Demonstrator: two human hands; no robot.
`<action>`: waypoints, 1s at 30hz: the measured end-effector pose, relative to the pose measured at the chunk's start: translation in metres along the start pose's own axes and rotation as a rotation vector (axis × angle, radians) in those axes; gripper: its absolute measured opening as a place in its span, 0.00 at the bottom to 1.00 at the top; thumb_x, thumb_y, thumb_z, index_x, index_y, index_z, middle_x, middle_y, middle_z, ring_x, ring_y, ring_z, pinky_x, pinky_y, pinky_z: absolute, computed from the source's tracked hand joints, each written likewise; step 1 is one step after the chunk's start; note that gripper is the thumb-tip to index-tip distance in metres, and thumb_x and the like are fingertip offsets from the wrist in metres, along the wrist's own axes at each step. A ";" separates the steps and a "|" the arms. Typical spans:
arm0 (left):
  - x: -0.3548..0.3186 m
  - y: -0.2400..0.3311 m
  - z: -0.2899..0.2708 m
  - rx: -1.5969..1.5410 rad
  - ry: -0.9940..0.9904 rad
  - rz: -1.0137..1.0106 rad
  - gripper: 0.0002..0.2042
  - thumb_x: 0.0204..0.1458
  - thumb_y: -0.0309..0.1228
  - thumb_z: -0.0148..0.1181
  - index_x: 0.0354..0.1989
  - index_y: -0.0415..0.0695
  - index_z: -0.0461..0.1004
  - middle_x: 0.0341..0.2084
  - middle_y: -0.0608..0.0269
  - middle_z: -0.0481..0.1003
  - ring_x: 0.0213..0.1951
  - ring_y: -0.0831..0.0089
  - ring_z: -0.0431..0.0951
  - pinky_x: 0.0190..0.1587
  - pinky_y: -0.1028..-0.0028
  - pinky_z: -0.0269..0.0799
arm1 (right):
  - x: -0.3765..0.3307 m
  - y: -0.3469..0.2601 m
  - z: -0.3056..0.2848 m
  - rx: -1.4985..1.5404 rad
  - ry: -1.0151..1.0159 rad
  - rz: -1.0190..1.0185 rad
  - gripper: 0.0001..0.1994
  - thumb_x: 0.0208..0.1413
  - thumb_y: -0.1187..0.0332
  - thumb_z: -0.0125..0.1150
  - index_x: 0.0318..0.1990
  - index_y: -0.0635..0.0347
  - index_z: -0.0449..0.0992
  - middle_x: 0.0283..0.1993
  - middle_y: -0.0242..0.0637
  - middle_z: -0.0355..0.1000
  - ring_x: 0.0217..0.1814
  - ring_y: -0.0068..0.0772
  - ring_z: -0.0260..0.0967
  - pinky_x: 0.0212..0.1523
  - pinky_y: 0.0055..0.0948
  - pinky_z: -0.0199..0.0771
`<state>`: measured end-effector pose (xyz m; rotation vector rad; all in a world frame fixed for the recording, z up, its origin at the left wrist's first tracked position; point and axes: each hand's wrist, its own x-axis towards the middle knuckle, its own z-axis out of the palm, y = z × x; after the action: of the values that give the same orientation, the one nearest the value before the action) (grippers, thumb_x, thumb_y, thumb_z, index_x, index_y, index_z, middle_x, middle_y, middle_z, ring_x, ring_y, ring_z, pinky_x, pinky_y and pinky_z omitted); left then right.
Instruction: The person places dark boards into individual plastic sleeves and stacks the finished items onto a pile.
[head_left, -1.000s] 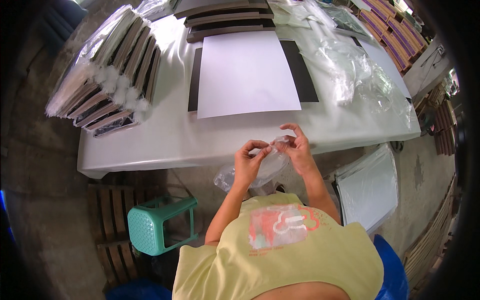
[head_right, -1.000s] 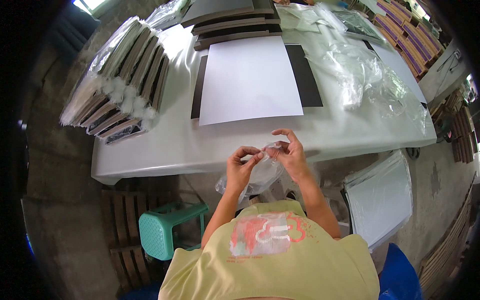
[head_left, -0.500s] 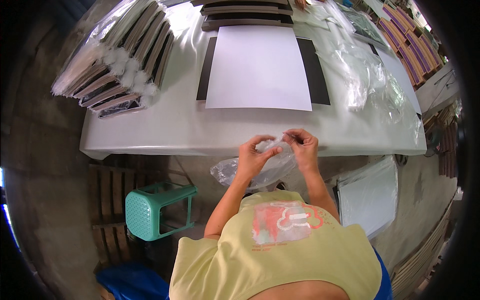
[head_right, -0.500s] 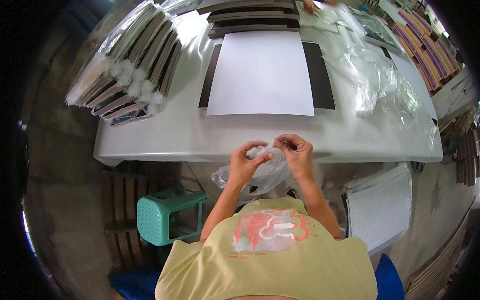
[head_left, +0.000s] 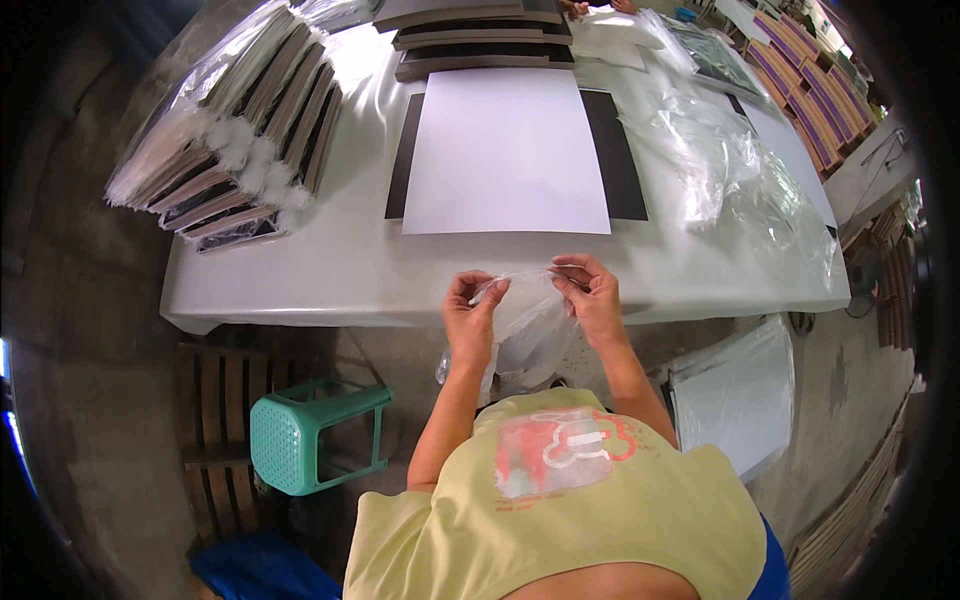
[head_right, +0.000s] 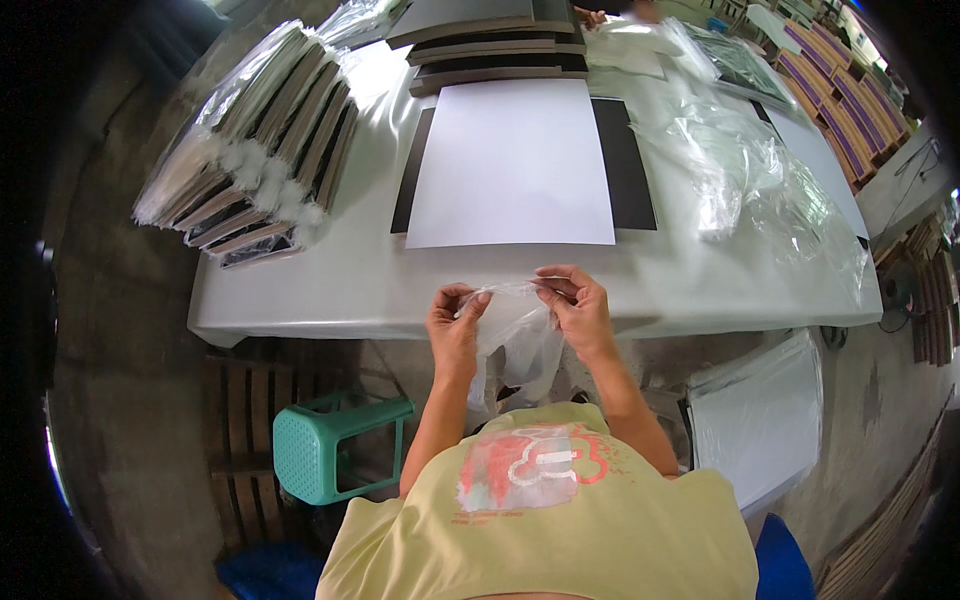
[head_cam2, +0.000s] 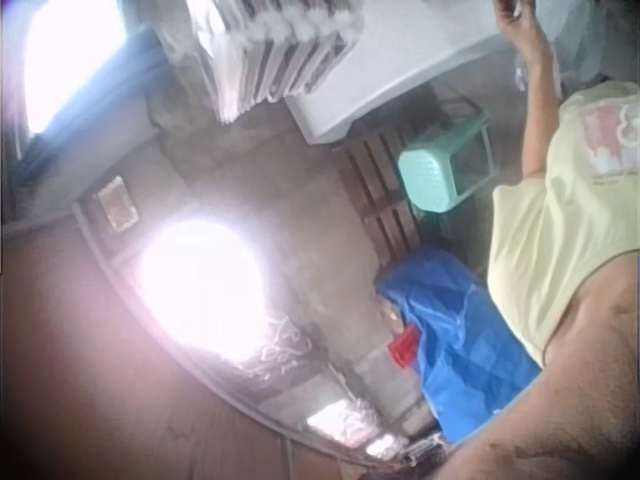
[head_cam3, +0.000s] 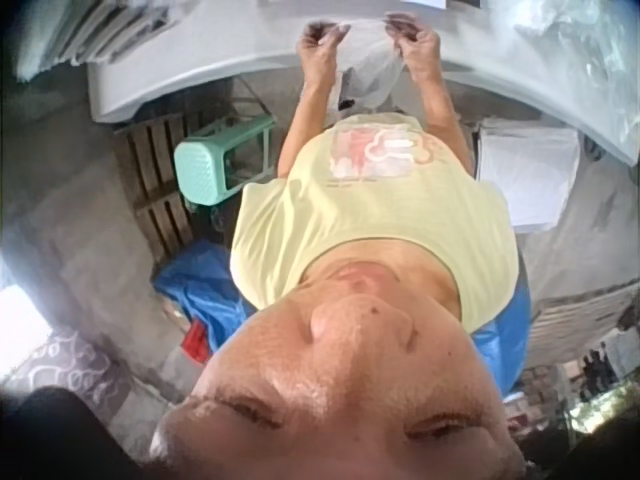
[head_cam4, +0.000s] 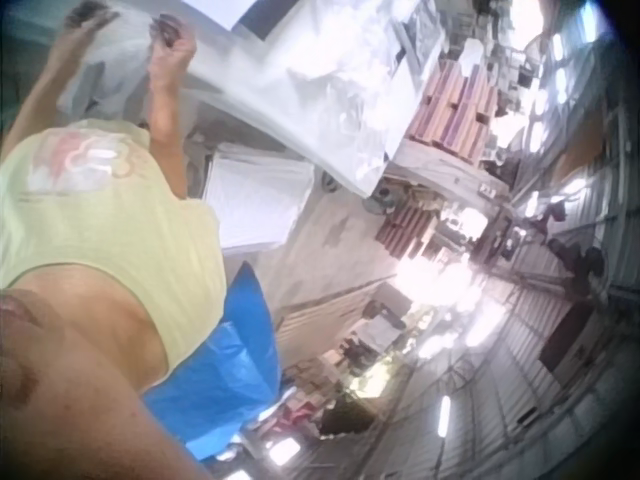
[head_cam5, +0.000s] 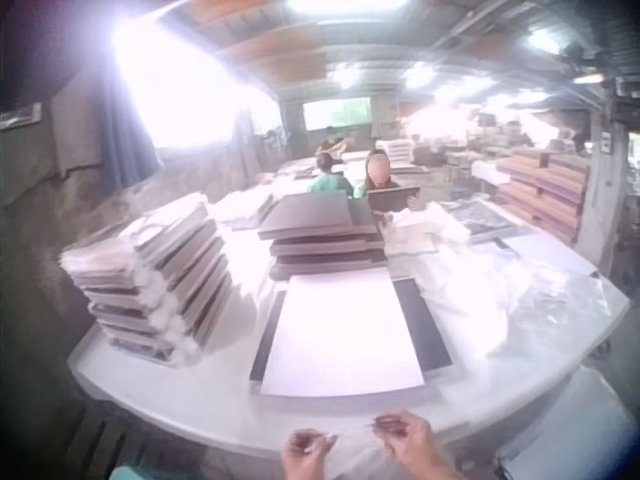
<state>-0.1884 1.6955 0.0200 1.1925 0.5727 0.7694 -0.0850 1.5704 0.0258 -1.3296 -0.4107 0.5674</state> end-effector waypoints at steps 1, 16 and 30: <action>0.000 0.001 0.000 -0.003 0.015 -0.008 0.11 0.38 0.23 0.65 0.29 0.42 0.68 0.24 0.70 0.69 0.29 0.82 0.67 0.34 0.83 0.63 | -0.002 -0.005 0.001 -0.061 -0.016 -0.041 0.18 0.43 0.73 0.63 0.44 0.58 0.67 0.32 0.31 0.73 0.23 0.11 0.61 0.22 0.12 0.59; -0.011 -0.003 0.000 0.362 -0.199 -0.042 0.08 0.46 0.30 0.59 0.26 0.37 0.72 0.20 0.68 0.72 0.26 0.83 0.69 0.27 0.82 0.64 | -0.011 -0.007 0.002 -0.059 -0.029 -0.107 0.06 0.50 0.75 0.54 0.36 0.62 0.71 0.29 0.31 0.72 0.20 0.12 0.59 0.21 0.13 0.60; -0.023 -0.010 0.007 -0.120 -0.349 -0.278 0.10 0.47 0.34 0.58 0.23 0.40 0.70 0.17 0.72 0.69 0.21 0.85 0.63 0.25 0.84 0.60 | -0.022 0.006 0.001 -0.192 0.103 -0.175 0.10 0.50 0.64 0.57 0.29 0.61 0.68 0.15 0.22 0.59 0.17 0.11 0.50 0.18 0.15 0.50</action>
<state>-0.1951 1.6721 0.0119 1.0769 0.3846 0.3430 -0.1042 1.5591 0.0211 -1.4828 -0.5008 0.3174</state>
